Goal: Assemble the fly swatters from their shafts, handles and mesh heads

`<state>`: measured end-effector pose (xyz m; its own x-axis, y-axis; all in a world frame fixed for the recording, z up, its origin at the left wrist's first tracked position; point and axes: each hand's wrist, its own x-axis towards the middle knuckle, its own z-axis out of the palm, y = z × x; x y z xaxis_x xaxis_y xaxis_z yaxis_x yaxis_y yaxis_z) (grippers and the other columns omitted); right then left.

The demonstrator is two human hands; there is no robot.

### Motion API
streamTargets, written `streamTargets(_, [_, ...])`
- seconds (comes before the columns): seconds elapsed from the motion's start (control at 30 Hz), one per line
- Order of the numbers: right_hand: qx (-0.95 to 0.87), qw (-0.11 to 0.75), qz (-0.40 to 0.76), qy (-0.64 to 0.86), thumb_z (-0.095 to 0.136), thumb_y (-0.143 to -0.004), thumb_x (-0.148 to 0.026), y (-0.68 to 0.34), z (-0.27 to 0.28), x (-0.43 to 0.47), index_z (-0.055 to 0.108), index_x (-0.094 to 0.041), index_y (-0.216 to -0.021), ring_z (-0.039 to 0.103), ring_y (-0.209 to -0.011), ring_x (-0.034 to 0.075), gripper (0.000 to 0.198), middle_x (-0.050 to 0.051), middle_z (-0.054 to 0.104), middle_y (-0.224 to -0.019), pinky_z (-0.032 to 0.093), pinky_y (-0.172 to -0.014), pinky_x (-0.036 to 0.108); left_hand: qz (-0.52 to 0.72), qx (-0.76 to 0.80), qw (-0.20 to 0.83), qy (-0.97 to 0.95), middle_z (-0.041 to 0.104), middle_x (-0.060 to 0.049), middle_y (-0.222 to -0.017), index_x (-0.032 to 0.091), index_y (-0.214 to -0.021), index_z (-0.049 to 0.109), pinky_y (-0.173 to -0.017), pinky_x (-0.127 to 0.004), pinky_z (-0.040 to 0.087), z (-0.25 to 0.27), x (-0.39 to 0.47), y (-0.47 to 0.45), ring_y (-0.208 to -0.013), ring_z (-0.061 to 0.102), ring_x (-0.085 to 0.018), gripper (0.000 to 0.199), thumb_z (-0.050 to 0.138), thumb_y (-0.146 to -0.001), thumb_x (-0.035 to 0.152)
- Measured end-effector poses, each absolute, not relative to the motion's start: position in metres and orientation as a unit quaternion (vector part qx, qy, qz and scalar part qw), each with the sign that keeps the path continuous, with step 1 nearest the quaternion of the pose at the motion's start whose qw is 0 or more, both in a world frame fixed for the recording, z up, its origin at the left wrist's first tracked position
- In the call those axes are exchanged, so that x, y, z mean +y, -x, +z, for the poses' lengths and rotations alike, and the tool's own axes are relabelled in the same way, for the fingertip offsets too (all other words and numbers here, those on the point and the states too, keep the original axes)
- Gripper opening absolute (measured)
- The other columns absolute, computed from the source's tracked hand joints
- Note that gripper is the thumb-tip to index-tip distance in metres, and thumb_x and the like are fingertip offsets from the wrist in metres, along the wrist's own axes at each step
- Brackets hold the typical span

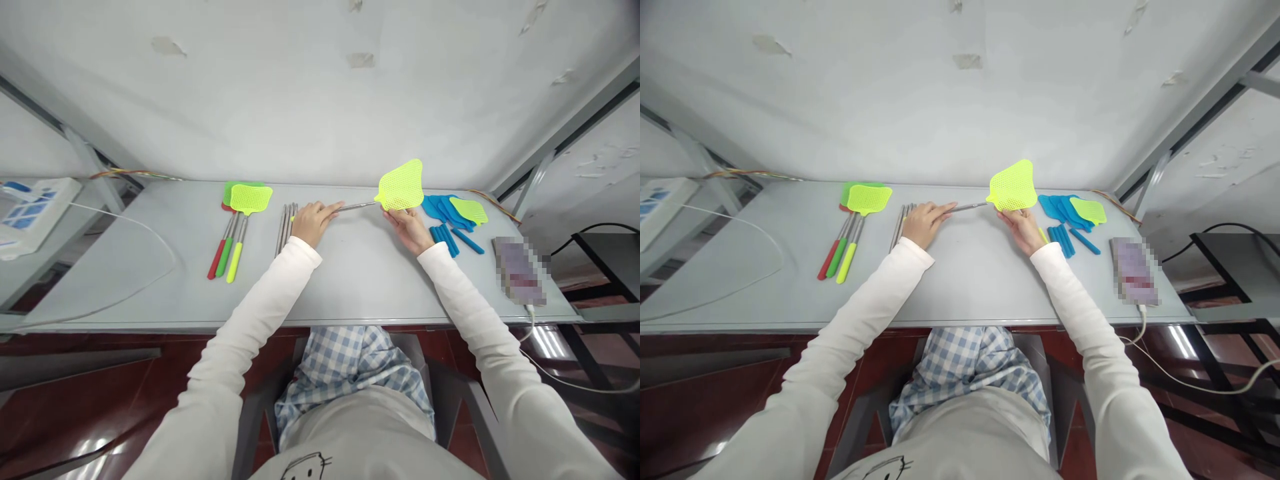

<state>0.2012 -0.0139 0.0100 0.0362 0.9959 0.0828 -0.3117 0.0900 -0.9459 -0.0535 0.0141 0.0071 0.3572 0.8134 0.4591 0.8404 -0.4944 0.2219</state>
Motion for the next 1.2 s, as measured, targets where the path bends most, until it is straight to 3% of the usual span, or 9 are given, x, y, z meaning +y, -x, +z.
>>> streamTargets(0.7, [-0.431,0.592,0.553,0.397,0.078,-0.065,-0.031,-0.202,0.008,-0.018,0.065,-0.032,-0.111,0.062,-0.115,0.019,0.047,-0.003,0.069,-0.117,0.042,-0.111,0.037,-0.258,-0.505,0.026,0.823,0.061,-0.006,-0.084,0.033,-0.13,0.059,-0.073,-0.029,0.036,0.008,0.013,0.055,-0.081,0.053,-0.019,0.05,0.027,-0.096,0.051])
streamTargets(1.0, [-0.453,0.57,0.547,0.413,0.079,-0.064,-0.032,-0.201,0.007,-0.02,0.07,-0.024,-0.087,0.065,-0.108,0.021,0.026,0.001,0.072,-0.107,0.045,-0.107,0.039,-0.252,-0.496,-0.06,0.829,0.069,-0.004,-0.099,0.033,-0.128,0.06,-0.069,-0.028,0.04,0.014,0.005,0.059,-0.089,0.062,-0.019,0.044,0.032,-0.097,0.046])
streamTargets(1.2, [-0.498,0.546,0.559,0.376,0.079,-0.065,-0.039,-0.216,0.019,-0.021,0.066,-0.031,-0.107,0.06,-0.117,0.022,0.045,-0.001,0.068,-0.118,0.047,-0.104,0.042,-0.283,-0.476,-0.076,0.829,0.071,-0.002,-0.109,0.029,-0.119,0.067,-0.072,-0.027,0.043,0.017,0.005,0.074,-0.091,0.064,-0.018,0.042,0.036,-0.095,0.046])
